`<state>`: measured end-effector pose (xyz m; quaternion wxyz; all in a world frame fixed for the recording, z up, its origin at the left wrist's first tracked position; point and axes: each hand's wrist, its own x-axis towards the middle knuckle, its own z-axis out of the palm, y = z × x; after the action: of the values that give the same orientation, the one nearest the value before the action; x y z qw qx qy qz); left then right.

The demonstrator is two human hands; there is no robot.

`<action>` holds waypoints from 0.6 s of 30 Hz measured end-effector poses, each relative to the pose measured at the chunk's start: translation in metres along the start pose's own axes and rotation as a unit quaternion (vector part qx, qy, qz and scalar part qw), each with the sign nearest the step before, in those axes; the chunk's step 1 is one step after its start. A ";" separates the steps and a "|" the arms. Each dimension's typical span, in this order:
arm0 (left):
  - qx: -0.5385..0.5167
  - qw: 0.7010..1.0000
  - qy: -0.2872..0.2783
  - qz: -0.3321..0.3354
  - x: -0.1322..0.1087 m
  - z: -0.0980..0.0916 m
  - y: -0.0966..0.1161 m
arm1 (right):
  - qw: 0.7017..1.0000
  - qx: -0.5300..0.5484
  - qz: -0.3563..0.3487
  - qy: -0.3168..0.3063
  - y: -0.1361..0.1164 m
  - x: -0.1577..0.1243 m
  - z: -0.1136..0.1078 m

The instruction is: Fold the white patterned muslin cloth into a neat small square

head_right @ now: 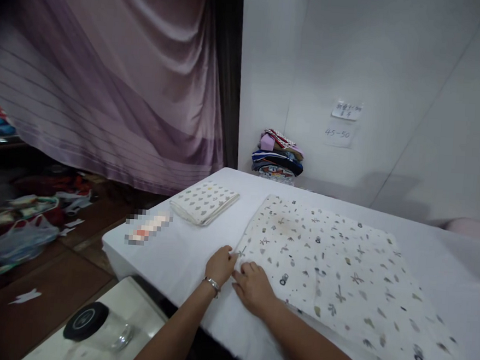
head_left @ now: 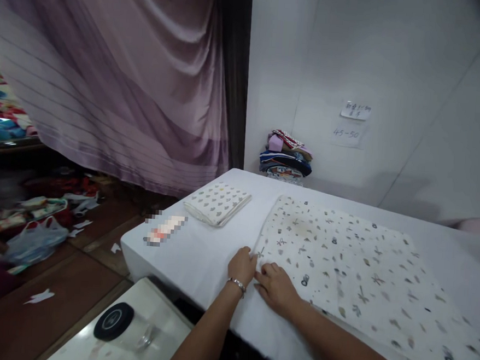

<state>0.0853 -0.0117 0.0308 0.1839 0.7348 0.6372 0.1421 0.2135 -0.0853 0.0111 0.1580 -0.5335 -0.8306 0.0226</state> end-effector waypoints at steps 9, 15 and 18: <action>0.073 0.996 -0.043 0.027 0.009 0.000 -0.001 | 0.999 -0.012 0.021 -0.026 -0.007 0.003 -0.006; 0.147 0.977 0.065 0.143 0.003 0.004 0.002 | 0.995 0.100 -0.006 0.008 0.019 -0.012 -0.023; 0.165 0.956 0.065 0.233 -0.002 0.013 0.004 | 0.993 0.095 0.054 0.032 0.041 -0.033 -0.035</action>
<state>0.0941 -0.0155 0.0216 -0.0193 0.8722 0.4734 0.1214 0.2721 -0.1018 0.0280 0.2332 -0.5607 -0.7890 0.0932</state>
